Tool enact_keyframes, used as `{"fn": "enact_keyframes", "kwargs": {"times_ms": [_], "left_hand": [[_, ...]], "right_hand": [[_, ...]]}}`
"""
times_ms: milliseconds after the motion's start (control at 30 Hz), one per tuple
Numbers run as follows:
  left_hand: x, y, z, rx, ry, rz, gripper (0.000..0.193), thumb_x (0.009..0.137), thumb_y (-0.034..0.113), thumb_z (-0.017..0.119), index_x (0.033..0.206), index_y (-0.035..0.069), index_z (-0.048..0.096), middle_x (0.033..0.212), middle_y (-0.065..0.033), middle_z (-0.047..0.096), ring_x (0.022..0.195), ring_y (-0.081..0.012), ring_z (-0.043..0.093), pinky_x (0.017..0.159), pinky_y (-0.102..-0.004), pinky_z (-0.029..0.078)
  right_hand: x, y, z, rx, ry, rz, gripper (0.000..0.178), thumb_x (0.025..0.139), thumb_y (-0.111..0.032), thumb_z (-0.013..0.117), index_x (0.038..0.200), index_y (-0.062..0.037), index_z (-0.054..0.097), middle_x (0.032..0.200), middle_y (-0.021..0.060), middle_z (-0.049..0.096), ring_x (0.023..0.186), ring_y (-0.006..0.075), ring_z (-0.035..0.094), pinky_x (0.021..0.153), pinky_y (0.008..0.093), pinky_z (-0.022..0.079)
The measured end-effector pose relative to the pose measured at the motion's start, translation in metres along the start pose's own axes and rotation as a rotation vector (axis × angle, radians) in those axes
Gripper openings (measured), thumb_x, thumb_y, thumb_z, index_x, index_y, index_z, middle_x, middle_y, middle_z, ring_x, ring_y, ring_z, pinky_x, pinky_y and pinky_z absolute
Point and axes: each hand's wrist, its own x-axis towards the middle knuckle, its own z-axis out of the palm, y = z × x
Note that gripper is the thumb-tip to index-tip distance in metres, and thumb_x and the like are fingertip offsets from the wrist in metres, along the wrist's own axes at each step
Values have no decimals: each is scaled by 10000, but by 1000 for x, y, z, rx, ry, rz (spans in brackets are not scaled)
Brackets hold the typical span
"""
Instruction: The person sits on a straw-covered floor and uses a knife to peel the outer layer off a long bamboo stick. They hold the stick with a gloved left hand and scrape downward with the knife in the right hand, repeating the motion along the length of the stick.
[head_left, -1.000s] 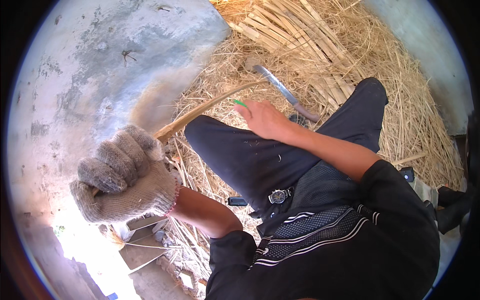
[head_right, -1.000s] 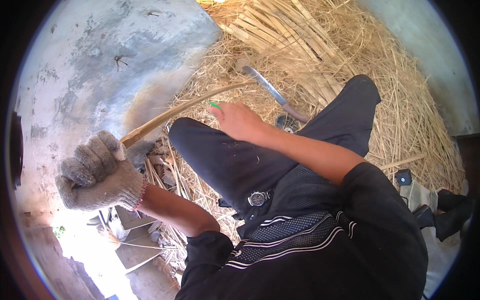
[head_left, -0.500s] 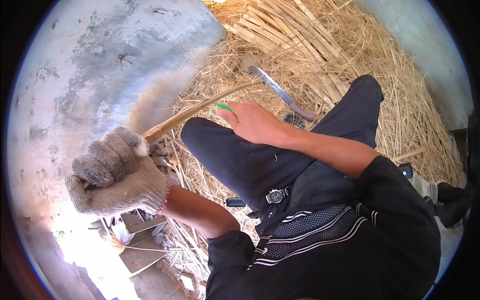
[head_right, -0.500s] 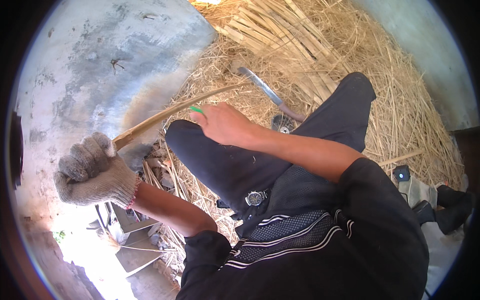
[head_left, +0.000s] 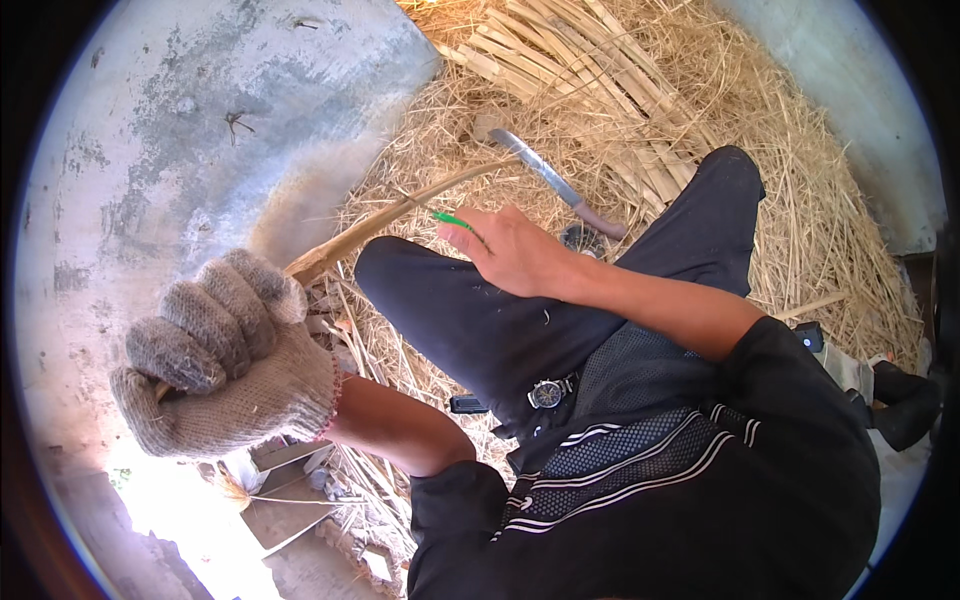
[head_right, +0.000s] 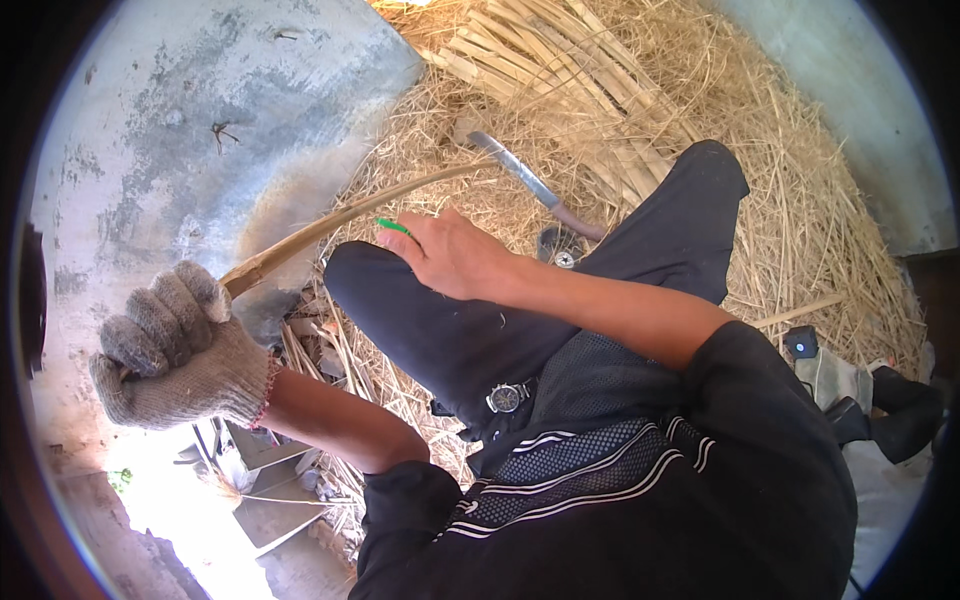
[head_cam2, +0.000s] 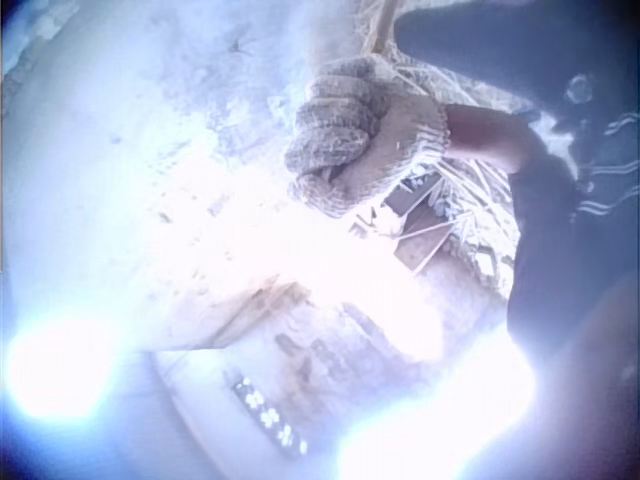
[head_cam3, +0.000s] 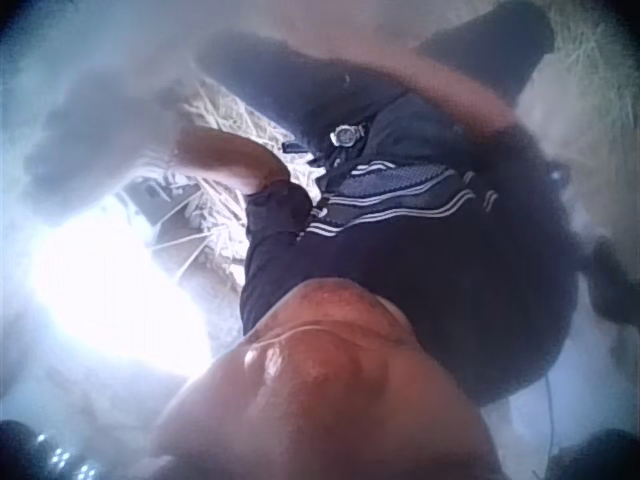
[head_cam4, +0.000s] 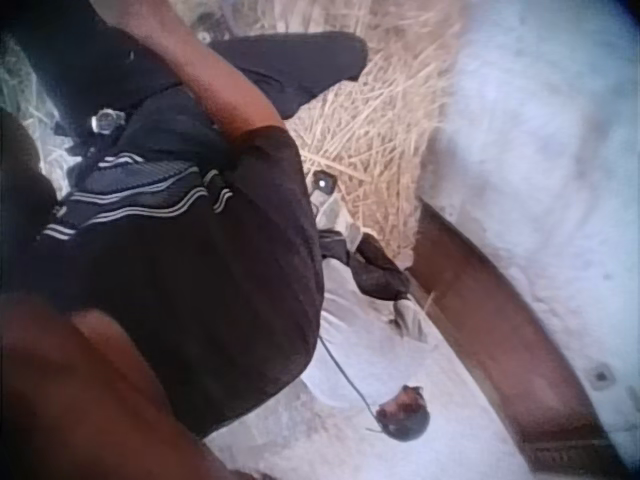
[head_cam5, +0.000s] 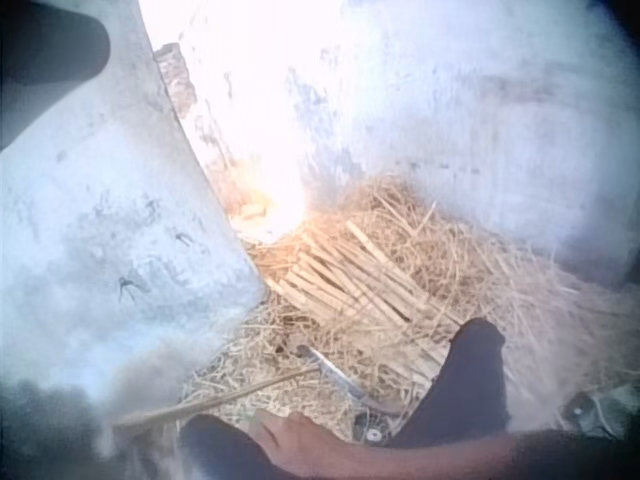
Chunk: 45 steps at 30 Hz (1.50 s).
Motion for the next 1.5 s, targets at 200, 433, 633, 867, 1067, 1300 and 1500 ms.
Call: {"fn": "enact_keyframes", "kwargs": {"times_ms": [200,433,633,867,1067,1300,1500], "left_hand": [[4,-6,2,-31,36,17,375,833,236,351,469,188,277,388,33,186,340,-96,147,322,-283,230],[3,-9,15,61,218,27,380,834,232,365,475,202,244,396,34,163,350,-95,126,321,-283,216],[0,-3,8,7,110,17,388,832,254,383,478,204,232,403,34,155,357,-105,112,325,-288,218],[1,-10,20,61,207,-2,391,833,256,386,477,199,235,401,32,163,353,-108,118,327,-288,210],[-4,-6,8,88,162,36,408,858,275,351,472,180,256,375,9,209,321,-113,153,294,-293,264],[4,-12,15,33,106,19,424,869,289,357,470,185,257,369,12,221,306,-103,161,282,-280,262],[-2,0,4,89,125,57,425,874,279,352,467,188,271,367,12,221,293,-103,154,274,-283,284]], "right_hand": [[29,56,-6,0,-134,375,618,1033,-428,361,720,62,572,732,286,616,725,439,624,754,528,466],[31,65,10,-186,10,-7,482,1020,-403,413,963,25,629,778,264,632,767,397,647,711,497,493],[30,69,-5,-73,-100,221,490,1023,-395,401,983,29,644,808,255,651,796,399,663,717,490,511],[20,58,4,-73,160,63,562,1030,-421,376,843,60,598,643,232,594,650,375,635,682,508,490],[22,46,13,11,34,80,531,1029,-428,368,909,41,588,709,259,598,701,450,609,712,514,466],[38,112,0,-93,-33,342,566,1025,-458,376,1026,49,628,721,238,638,719,388,658,781,476,519],[29,38,-9,-36,-100,83,543,1037,-442,346,1025,10,646,783,243,639,771,334,659,748,474,522]]}}
